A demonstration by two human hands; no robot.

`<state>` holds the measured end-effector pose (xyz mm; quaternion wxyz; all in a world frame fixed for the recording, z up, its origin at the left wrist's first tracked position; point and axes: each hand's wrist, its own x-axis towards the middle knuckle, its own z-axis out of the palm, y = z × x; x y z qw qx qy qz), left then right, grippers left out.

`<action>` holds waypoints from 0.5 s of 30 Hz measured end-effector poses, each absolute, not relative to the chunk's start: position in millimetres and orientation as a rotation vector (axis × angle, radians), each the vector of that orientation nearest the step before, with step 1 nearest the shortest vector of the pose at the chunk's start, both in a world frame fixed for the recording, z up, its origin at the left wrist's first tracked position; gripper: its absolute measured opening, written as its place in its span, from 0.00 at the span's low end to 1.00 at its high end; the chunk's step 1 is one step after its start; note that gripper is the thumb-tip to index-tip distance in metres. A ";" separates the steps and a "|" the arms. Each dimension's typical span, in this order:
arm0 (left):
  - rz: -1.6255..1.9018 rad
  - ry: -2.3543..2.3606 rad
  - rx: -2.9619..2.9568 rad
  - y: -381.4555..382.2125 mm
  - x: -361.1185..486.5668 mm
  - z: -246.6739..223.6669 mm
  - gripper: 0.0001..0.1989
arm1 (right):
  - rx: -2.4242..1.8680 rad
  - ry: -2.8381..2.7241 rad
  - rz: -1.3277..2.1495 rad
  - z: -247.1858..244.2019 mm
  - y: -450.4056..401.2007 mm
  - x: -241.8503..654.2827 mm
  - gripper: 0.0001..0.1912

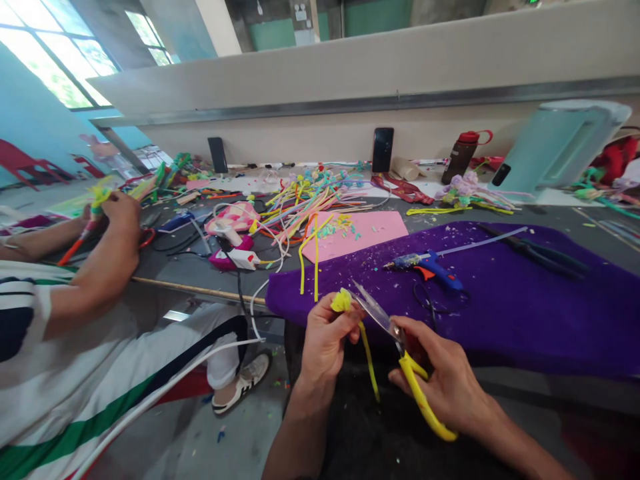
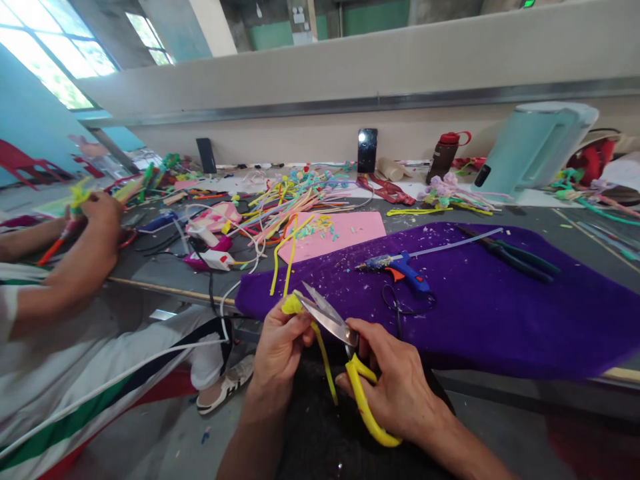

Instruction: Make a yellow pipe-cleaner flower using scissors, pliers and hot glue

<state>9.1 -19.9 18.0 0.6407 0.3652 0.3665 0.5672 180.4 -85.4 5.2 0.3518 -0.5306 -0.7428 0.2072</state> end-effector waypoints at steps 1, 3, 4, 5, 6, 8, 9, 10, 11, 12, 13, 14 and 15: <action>1.294 0.825 0.823 -19.9 9.4 17.4 0.10 | -1.362 -1.932 0.516 4.9 -85.5 179.3 0.31; 1.303 0.805 0.805 -19.7 10.0 16.0 0.10 | -1.349 -1.943 0.476 4.1 -85.6 177.5 0.31; 1.309 0.795 0.798 -19.5 10.3 15.4 0.10 | -1.343 -1.951 0.454 3.4 -85.6 176.6 0.31; 1.315 0.786 0.793 -19.5 10.7 14.9 0.09 | -1.334 -1.961 0.431 2.4 -85.6 175.9 0.31; 1.321 0.778 0.789 -19.5 11.2 14.6 0.09 | -1.325 -1.968 0.407 1.3 -85.4 175.1 0.31; 1.334 0.768 0.783 -19.7 12.2 14.5 0.09 | -1.306 -1.972 0.360 -1.4 -85.0 173.8 0.31; 1.341 0.770 0.780 -20.0 12.7 14.7 0.09 | -1.301 -1.969 0.344 -2.7 -84.8 173.3 0.31; 1.349 0.773 0.778 -20.2 13.0 14.8 0.09 | -1.299 -1.965 0.334 -3.9 -84.5 172.9 0.31; 1.355 0.775 0.779 -20.5 13.2 15.0 0.09 | -1.300 -1.960 0.330 -4.9 -84.2 172.6 0.31; 1.359 0.776 0.781 -20.8 13.3 15.2 0.09 | -1.302 -1.958 0.333 -5.6 -83.9 172.6 0.30; 1.359 0.776 0.787 -21.0 13.1 15.3 0.09 | -1.305 -1.956 0.341 -6.1 -83.7 172.7 0.30; 1.350 0.777 0.794 -21.2 12.9 15.5 0.09 | -1.308 -1.951 0.351 -6.4 -83.4 173.0 0.30; 1.333 0.780 0.802 -21.3 12.4 15.8 0.09 | -1.311 -1.943 0.362 -6.4 -83.2 173.5 0.30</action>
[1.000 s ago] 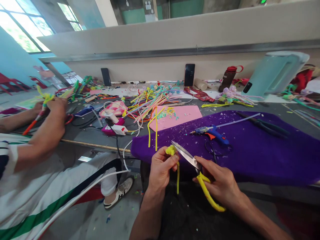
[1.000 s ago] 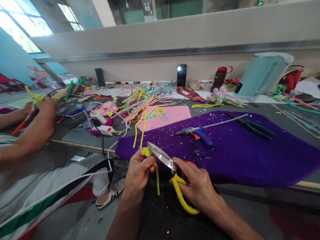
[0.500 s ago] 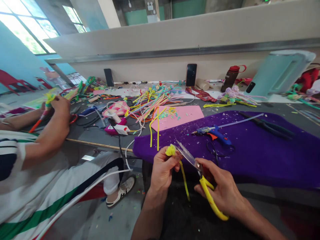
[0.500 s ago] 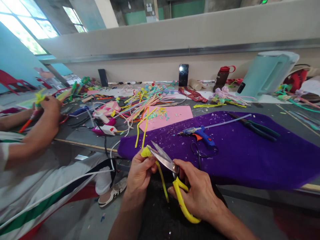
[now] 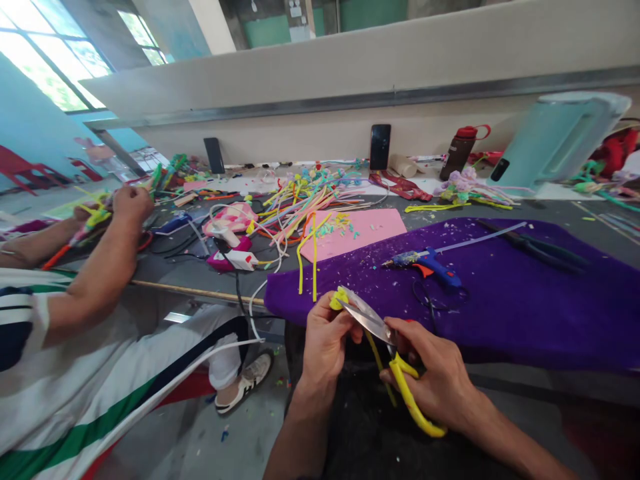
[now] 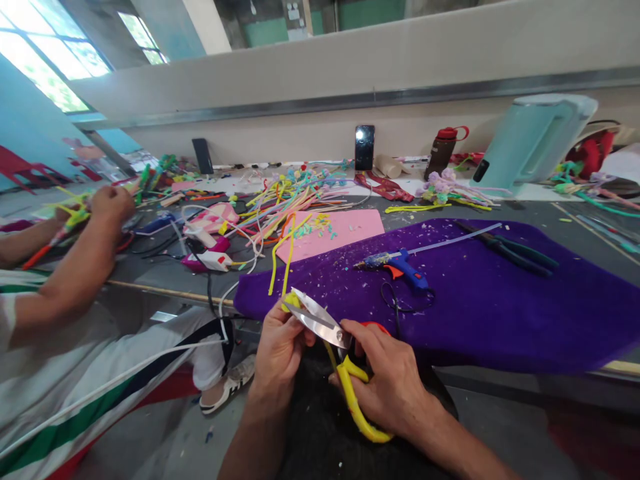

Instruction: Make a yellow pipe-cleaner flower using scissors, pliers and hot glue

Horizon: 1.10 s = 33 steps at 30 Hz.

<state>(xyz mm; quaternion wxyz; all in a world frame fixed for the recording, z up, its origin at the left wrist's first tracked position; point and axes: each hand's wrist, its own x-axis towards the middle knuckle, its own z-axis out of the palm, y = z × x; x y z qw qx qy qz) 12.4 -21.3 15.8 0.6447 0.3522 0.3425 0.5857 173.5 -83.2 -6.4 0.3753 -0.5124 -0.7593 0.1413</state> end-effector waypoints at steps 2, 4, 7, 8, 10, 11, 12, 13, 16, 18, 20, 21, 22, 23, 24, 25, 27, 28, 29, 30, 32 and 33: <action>1.279 0.788 0.816 -21.5 11.3 16.7 0.09 | -1.321 -1.920 0.385 -6.0 -83.0 174.7 0.30; 1.229 0.797 0.822 -21.6 9.9 18.0 0.10 | -1.327 -1.900 0.411 -5.5 -82.9 175.7 0.30; 1.205 0.802 0.813 -21.6 7.6 19.9 0.10 | -1.338 -1.854 0.481 -5.4 -83.2 175.9 0.30; 1.202 0.803 0.805 -21.7 7.0 20.4 0.10 | -1.343 -1.817 0.524 -5.4 -83.3 175.5 0.30; 1.192 0.797 0.790 -22.3 6.5 21.4 0.10 | -1.340 -1.694 0.653 -4.8 -83.0 174.3 0.29; 1.188 0.785 0.784 -22.8 6.9 21.9 0.10 | -1.323 -1.617 0.730 -3.9 -82.5 173.6 0.29; 1.182 0.768 0.780 -23.6 7.8 22.5 0.10 | -1.294 -1.539 0.802 -2.4 -81.8 172.8 0.28; 1.176 0.749 0.776 -24.5 9.2 23.0 0.10 | -1.256 -1.469 0.865 -0.6 -80.7 171.9 0.27; 1.139 0.715 0.766 -27.8 15.9 23.4 0.10 | -1.135 -1.347 0.980 5.9 -76.0 167.6 0.25; 1.119 0.718 0.771 -30.1 20.8 22.6 0.10 | -1.075 -1.321 1.028 8.9 -72.3 163.5 0.24; 1.117 0.722 0.788 -31.6 24.4 21.4 0.10 | -1.027 -1.312 1.074 9.3 -68.7 159.2 0.22; 1.118 0.722 0.797 -32.1 25.5 20.9 0.09 | -1.009 -1.308 1.091 8.4 -67.1 157.6 0.21; 1.120 0.721 0.804 -32.2 26.1 20.6 0.09 | -0.997 -1.303 1.104 6.9 -65.7 156.4 0.21; 1.121 0.718 0.808 -32.2 26.3 20.5 0.09 | -0.994 -1.296 1.112 5.0 -64.5 155.9 0.21; 1.119 0.715 0.811 -31.9 26.2 20.4 0.08 | -0.997 -1.286 1.118 2.9 -63.6 156.0 0.21; 1.116 0.710 0.810 -31.5 26.0 20.4 0.08 | -1.007 -1.274 1.127 0.9 -62.8 156.5 0.22; 1.107 0.704 0.804 -30.5 25.7 20.1 0.09 | -1.027 -1.255 1.160 -2.0 -61.5 157.9 0.22; 1.100 0.703 0.801 -30.0 25.7 19.8 0.10 | -1.027 -1.252 1.178 -2.4 -61.0 158.4 0.22; 1.095 0.701 0.798 -29.7 25.8 19.4 0.10 | -1.018 -1.253 1.190 -2.2 -60.4 158.6 0.23; 1.094 0.699 0.796 -29.4 26.0 19.0 0.09 | -1.001 -1.258 1.199 -1.2 -59.9 158.6 0.22; 1.097 0.698 0.800 -28.9 25.9 18.5 0.07 | -0.960 -1.276 1.205 2.0 -59.4 158.3 0.21; 1.105 0.701 0.802 -28.6 25.5 18.6 0.06 | -0.954 -1.287 1.202 3.9 -59.7 158.6 0.21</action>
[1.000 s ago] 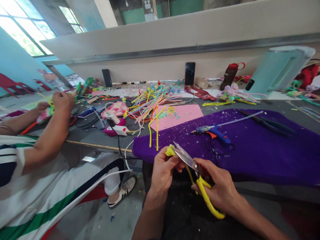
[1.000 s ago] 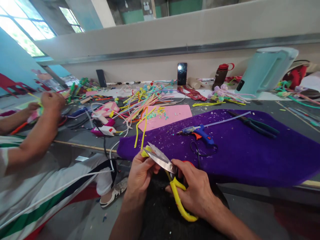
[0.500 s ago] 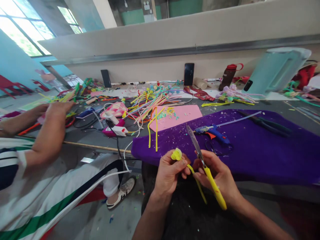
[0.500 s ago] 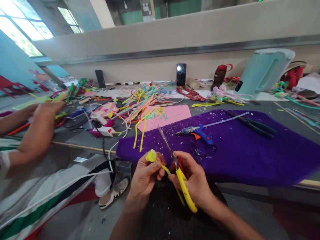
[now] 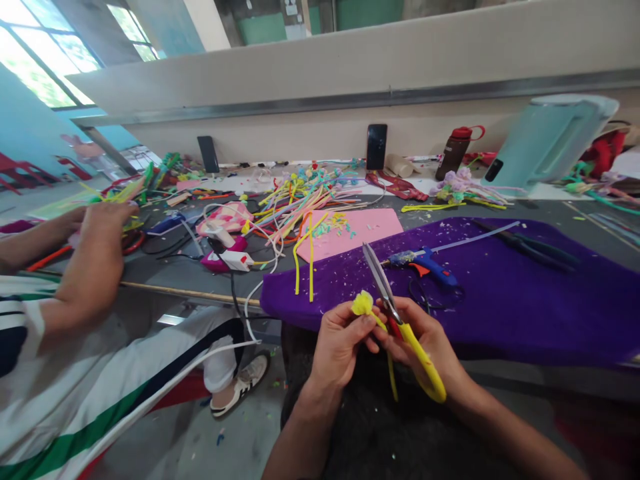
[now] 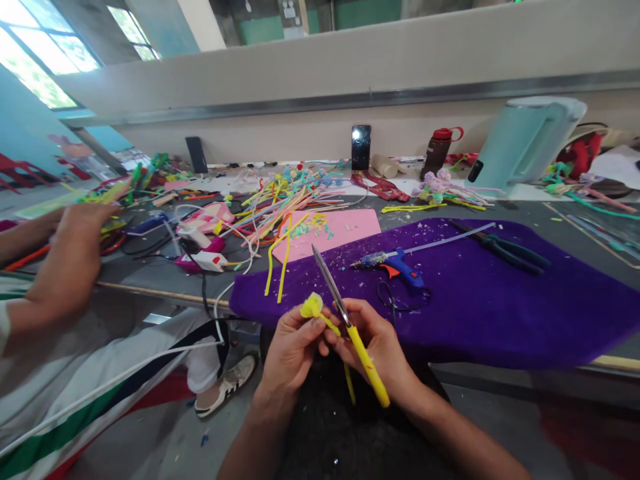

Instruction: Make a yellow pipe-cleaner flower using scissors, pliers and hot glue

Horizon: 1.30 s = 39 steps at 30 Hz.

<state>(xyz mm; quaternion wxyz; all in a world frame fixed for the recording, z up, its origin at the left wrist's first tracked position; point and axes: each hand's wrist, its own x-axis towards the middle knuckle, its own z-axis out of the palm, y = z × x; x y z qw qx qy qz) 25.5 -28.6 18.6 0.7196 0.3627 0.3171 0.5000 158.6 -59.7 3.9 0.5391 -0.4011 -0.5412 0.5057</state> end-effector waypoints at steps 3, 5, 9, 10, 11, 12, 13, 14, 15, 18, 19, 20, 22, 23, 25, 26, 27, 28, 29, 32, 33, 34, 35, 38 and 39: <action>1.163 0.728 0.798 -27.2 22.4 20.2 0.04 | -1.014 -1.340 1.151 9.0 -63.7 163.5 0.21; 1.207 0.745 0.793 -26.0 19.6 21.9 0.04 | -1.080 -1.403 1.080 11.1 -69.0 169.8 0.24; 1.257 0.763 0.769 -25.1 16.5 23.1 0.06 | -1.219 -1.606 0.963 11.6 -80.3 178.6 0.29; 1.266 0.755 0.761 -25.2 16.4 22.6 0.06 | -1.260 -1.660 0.934 10.9 -82.3 178.7 0.30; 1.274 0.742 0.754 -25.4 16.5 21.8 0.06 | -1.301 -1.711 0.900 9.8 -83.7 177.8 0.31; 1.283 0.728 0.751 -25.7 16.7 20.7 0.06 | -1.337 -1.757 0.858 8.4 -84.7 176.3 0.31; 1.294 0.717 0.748 -25.9 16.9 19.5 0.06 | -1.367 -1.796 0.808 6.9 -85.4 174.4 0.32; 1.304 0.710 0.744 -26.2 17.1 18.3 0.06 | -1.387 -1.830 0.754 5.4 -85.8 172.5 0.32; 1.312 0.708 0.739 -26.4 17.2 17.1 0.06 | -1.397 -1.857 0.700 4.0 -86.0 170.7 0.33; 1.313 0.713 0.733 -26.9 17.5 14.7 0.09 | -1.389 -1.903 0.595 1.1 -86.6 167.8 0.34; 1.305 0.713 0.737 -27.2 17.6 14.4 0.09 | -1.378 -1.908 0.580 0.8 -86.9 167.5 0.34; 1.297 0.713 0.742 -27.5 17.6 14.2 0.09 | -1.369 -1.908 0.570 0.6 -87.1 167.5 0.33; 1.281 0.714 0.754 -28.2 17.6 14.4 0.09 | -1.356 -1.908 0.558 0.6 -87.4 167.8 0.33; 1.274 0.715 0.761 -28.5 17.4 14.7 0.09 | -1.350 -1.907 0.554 0.5 -87.4 167.9 0.33; 1.258 0.717 0.779 -29.0 16.6 15.3 0.09 | -1.332 -1.907 0.548 0.2 -87.1 168.1 0.33; 1.249 0.719 0.791 -29.2 16.1 15.5 0.09 | -1.324 -1.909 0.547 -0.1 -86.9 168.1 0.33; 1.238 0.722 0.800 -29.3 15.5 15.7 0.10 | -1.316 -1.910 0.544 -0.6 -86.7 168.1 0.34; 1.228 0.729 0.805 -29.4 15.0 15.8 0.11 | -1.308 -1.910 0.541 -1.0 -86.6 168.1 0.34; 1.219 0.738 0.807 -29.5 14.6 15.8 0.12 | -1.303 -1.911 0.536 -1.6 -86.5 168.1 0.34; 1.193 0.768 0.804 -29.8 14.2 16.1 0.13 | -1.289 -1.912 0.528 -2.8 -86.7 168.5 0.35; 1.188 0.774 0.802 -30.0 14.2 16.2 0.14 | -1.285 -1.914 0.527 -3.1 -86.7 168.7 0.35; 1.184 0.777 0.800 -30.1 14.2 16.3 0.14 | -1.282 -1.916 0.525 -3.3 -86.7 168.9 0.35; 1.182 0.778 0.798 -30.2 14.1 16.4 0.14 | -1.280 -1.918 0.523 -3.5 -86.5 169.2 0.35; 1.186 0.770 0.807 -30.1 13.1 16.0 0.13 | -1.274 -1.913 0.505 -3.7 -85.4 170.1 0.35; 1.189 0.764 0.814 -29.9 12.6 15.8 0.12 | -1.272 -1.909 0.503 -3.7 -85.0 170.4 0.35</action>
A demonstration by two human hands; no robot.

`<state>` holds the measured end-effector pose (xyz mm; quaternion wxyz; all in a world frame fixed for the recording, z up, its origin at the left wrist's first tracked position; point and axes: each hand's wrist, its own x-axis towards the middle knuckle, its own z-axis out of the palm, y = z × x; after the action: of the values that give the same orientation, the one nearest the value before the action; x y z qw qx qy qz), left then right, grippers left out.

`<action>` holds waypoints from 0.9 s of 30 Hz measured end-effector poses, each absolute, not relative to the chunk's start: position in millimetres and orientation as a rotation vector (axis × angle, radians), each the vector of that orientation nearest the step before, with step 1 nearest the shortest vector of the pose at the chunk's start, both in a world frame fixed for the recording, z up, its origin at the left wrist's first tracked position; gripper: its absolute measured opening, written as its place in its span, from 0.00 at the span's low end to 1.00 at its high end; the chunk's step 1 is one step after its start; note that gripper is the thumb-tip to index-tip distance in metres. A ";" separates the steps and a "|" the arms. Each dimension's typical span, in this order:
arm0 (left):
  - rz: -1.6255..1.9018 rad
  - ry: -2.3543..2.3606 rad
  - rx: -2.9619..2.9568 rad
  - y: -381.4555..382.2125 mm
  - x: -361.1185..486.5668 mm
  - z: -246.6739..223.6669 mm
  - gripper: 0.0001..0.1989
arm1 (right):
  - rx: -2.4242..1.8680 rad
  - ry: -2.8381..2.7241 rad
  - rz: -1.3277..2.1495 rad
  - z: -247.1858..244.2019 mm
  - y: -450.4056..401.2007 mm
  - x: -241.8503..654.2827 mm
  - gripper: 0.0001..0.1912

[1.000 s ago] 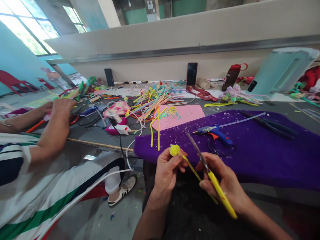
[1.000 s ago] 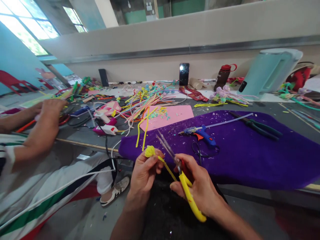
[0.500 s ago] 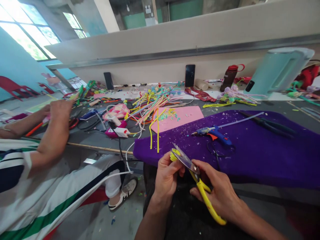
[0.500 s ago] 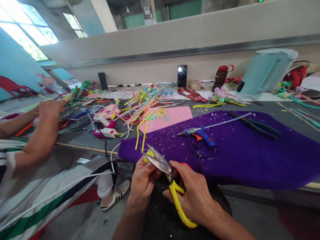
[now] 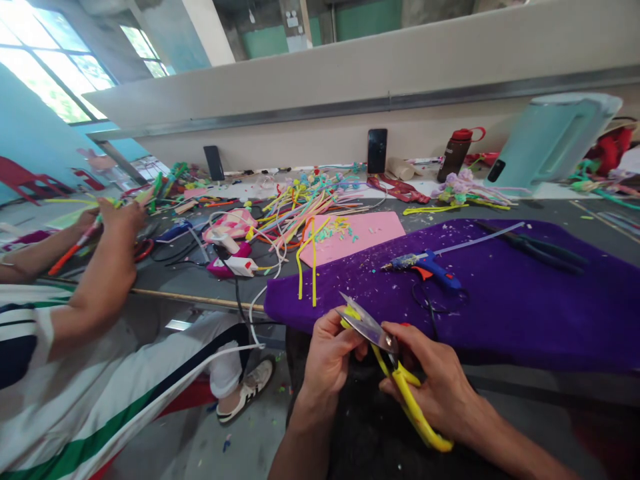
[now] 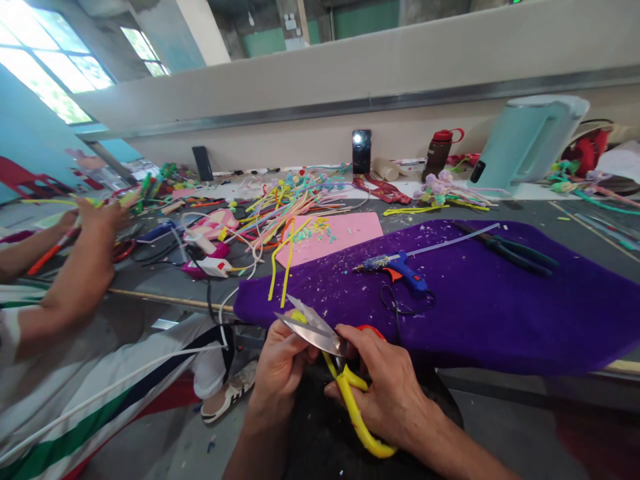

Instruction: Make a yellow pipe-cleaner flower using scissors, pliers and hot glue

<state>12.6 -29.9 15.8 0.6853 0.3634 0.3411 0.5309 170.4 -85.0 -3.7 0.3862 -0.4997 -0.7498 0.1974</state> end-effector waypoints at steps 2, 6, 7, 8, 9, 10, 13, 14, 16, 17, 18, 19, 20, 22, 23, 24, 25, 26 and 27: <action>1.192 0.761 0.822 -29.7 11.9 15.5 0.12 | -1.267 -1.905 0.502 -3.7 -84.2 170.9 0.35; 1.180 0.766 0.813 -29.6 11.9 16.4 0.13 | -1.254 -1.919 0.507 -4.0 -84.2 171.1 0.35; 1.177 0.765 0.812 -29.7 12.0 16.8 0.13 | -1.252 -1.920 0.506 -4.1 -84.3 171.0 0.35; 1.176 0.763 0.811 -29.7 12.1 17.0 0.14 | -1.248 -1.920 0.507 -4.2 -84.3 170.9 0.35; 1.173 0.763 0.810 -29.7 12.1 17.0 0.14 | -1.244 -1.918 0.509 -4.3 -84.2 170.8 0.35; 1.169 0.765 0.808 -29.7 12.0 16.8 0.14 | -1.240 -1.916 0.515 -4.5 -84.1 170.7 0.34; 1.158 0.765 0.804 -29.4 11.0 14.8 0.13 | -1.231 -1.907 0.552 -5.1 -83.8 170.7 0.33; 1.157 0.761 0.803 -29.3 10.7 13.9 0.13 | -1.228 -1.900 0.563 -5.4 -83.9 170.7 0.33; 1.157 0.757 0.806 -29.2 10.1 12.5 0.12 | -1.222 -1.888 0.575 -6.2 -84.0 170.6 0.32; 1.156 0.758 0.811 -29.2 10.0 12.1 0.12 | -1.220 -1.883 0.577 -6.5 -84.0 170.5 0.32; 1.155 0.762 0.816 -29.2 10.0 12.0 0.12 | -1.219 -1.881 0.580 -6.8 -84.0 170.5 0.32; 1.155 0.766 0.819 -29.3 10.1 12.2 0.12 | -1.218 -1.879 0.581 -7.0 -83.9 170.4 0.31; 1.155 0.769 0.821 -29.3 10.2 12.6 0.12 | -1.215 -1.881 0.584 -7.2 -83.7 170.4 0.31; 1.152 0.769 0.819 -29.3 10.5 13.8 0.12 | -1.210 -1.885 0.588 -7.4 -83.3 170.5 0.30; 1.151 0.765 0.814 -29.3 10.6 14.5 0.12 | -1.209 -1.886 0.589 -7.6 -83.2 170.7 0.30; 1.150 0.761 0.809 -29.2 10.7 15.0 0.12 | -1.209 -1.887 0.592 -7.8 -83.1 170.8 0.30; 1.148 0.758 0.804 -29.2 10.8 15.4 0.11 | -1.204 -1.888 0.600 -8.2 -83.1 171.0 0.30; 1.146 0.755 0.801 -29.1 10.8 15.7 0.11 | -1.198 -1.889 0.610 -8.8 -83.1 171.2 0.30; 1.145 0.750 0.800 -29.0 10.7 15.8 0.11 | -1.189 -1.887 0.618 -9.4 -83.1 171.4 0.30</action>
<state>10.7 -29.0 15.8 0.7019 0.3594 0.3370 0.5144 171.4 -83.1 -9.4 0.4017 -0.4706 -0.7466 0.2445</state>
